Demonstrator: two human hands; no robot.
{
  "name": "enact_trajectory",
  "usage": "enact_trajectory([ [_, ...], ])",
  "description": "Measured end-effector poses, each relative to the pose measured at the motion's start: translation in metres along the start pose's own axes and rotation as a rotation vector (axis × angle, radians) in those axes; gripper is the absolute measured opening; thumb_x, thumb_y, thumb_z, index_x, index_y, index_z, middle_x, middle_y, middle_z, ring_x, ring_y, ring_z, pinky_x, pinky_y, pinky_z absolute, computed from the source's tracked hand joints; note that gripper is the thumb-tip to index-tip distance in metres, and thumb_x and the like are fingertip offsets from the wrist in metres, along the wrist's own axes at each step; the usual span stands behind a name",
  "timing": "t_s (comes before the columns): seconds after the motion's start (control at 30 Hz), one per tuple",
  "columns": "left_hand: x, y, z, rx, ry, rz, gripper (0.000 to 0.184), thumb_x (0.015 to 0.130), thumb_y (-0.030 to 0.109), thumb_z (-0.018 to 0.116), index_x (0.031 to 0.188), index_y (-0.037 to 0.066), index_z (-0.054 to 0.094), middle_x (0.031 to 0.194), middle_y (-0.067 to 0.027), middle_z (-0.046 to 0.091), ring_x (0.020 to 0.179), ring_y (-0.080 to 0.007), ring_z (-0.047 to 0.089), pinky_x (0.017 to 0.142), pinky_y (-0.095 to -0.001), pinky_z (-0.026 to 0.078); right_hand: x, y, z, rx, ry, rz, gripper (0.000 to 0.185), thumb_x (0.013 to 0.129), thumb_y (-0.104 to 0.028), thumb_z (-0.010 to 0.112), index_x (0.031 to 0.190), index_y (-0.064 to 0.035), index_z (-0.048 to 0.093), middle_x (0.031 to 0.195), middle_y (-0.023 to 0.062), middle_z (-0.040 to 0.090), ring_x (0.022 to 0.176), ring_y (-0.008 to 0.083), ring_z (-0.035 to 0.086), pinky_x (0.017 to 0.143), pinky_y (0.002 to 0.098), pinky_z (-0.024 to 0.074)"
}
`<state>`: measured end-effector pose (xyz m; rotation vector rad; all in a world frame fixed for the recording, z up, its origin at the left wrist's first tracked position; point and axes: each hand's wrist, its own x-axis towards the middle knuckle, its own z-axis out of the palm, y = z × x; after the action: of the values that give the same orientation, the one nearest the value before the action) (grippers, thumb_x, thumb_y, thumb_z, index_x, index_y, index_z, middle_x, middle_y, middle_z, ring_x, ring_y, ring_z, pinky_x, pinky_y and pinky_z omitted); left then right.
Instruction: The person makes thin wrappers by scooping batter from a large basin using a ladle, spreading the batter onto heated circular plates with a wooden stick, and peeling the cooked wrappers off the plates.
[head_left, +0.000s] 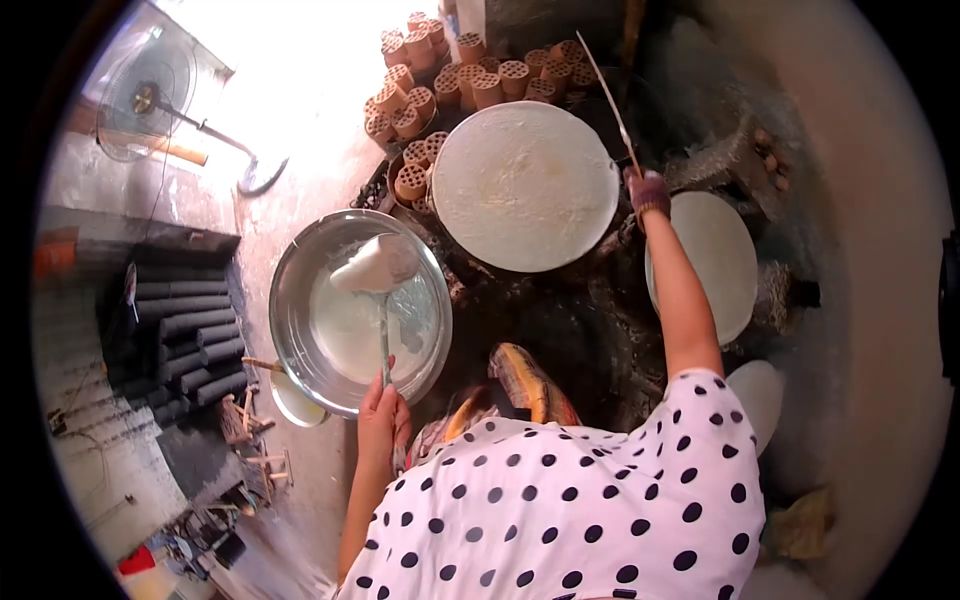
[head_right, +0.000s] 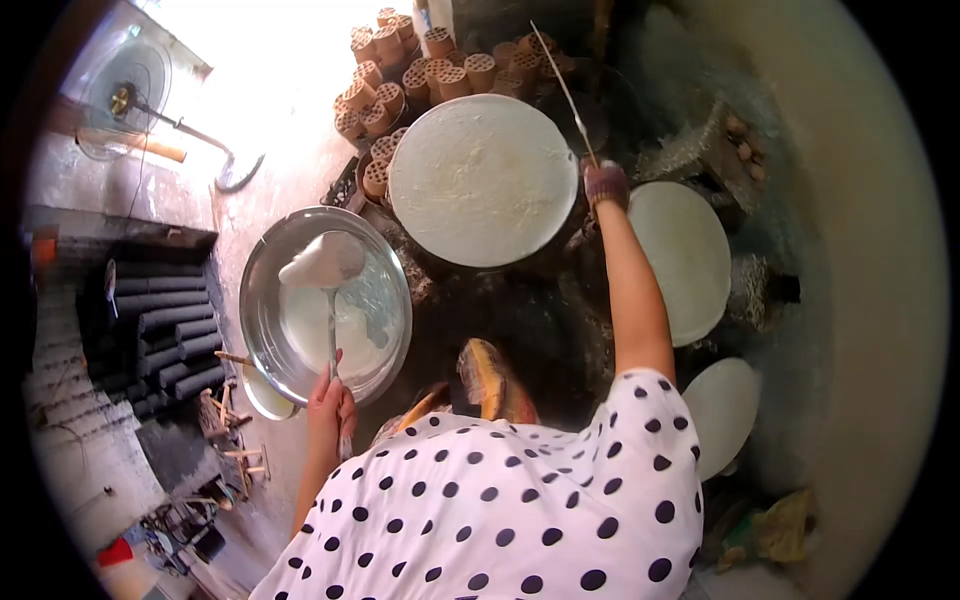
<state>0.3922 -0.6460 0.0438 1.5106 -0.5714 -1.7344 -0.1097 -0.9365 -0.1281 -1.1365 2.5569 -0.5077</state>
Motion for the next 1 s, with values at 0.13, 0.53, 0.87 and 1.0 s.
enact_trajectory([
  [0.13, 0.03, 0.002, -0.002, -0.499, 0.042, -0.159, 0.038, 0.1, 0.019, 0.037, 0.138, 0.013, 0.038, 0.055, 0.007, 0.034, 0.034, -0.0019, 0.028, 0.031, -0.0194, 0.026, 0.068, -0.061, 0.019, 0.058, -0.112, -0.077, 0.029, 0.079, -0.035, 0.069, 0.095, -0.0109, 0.071, 0.092, 0.0119, 0.07, 0.087, 0.0261, 0.067, 0.078, 0.0368, 0.0506],
  [0.53, 0.024, -0.025, -0.023, -0.646, 0.212, -0.15, 0.037, 0.101, 0.024, 0.038, 0.136, 0.013, 0.039, 0.057, 0.0075, 0.035, 0.035, -0.0021, 0.031, 0.031, -0.0197, 0.029, 0.092, -0.094, 0.028, -0.088, -0.351, -0.396, 0.032, 0.077, -0.029, 0.072, 0.101, -0.0084, 0.069, 0.1, 0.0083, 0.069, 0.088, 0.021, 0.066, 0.082, 0.0317, 0.0497],
  [0.87, 0.023, -0.023, -0.079, -1.216, -0.056, -0.104, 0.04, 0.101, 0.019, 0.035, 0.14, 0.012, 0.035, 0.06, 0.0058, 0.036, 0.04, -0.0017, 0.036, 0.034, -0.0196, 0.031, 0.041, -0.115, -0.081, 0.537, -0.303, -0.594, 0.009, 0.083, -0.008, 0.067, 0.084, 0.0, 0.062, 0.078, 0.0014, 0.063, 0.069, 0.0077, 0.055, 0.064, 0.0225, 0.0484],
  [1.0, -0.013, 0.016, -0.069, -0.395, 0.142, 0.177, 0.045, 0.1, 0.014, 0.034, 0.144, 0.009, 0.027, 0.057, 0.0032, 0.034, 0.034, -0.0044, 0.031, 0.03, -0.0204, 0.027, 0.039, -0.134, -0.143, 0.444, -0.4, -0.363, 0.018, 0.087, -0.014, 0.064, 0.096, 0.0013, 0.065, 0.08, 0.0061, 0.066, 0.07, 0.0093, 0.057, 0.065, 0.0229, 0.0495],
])
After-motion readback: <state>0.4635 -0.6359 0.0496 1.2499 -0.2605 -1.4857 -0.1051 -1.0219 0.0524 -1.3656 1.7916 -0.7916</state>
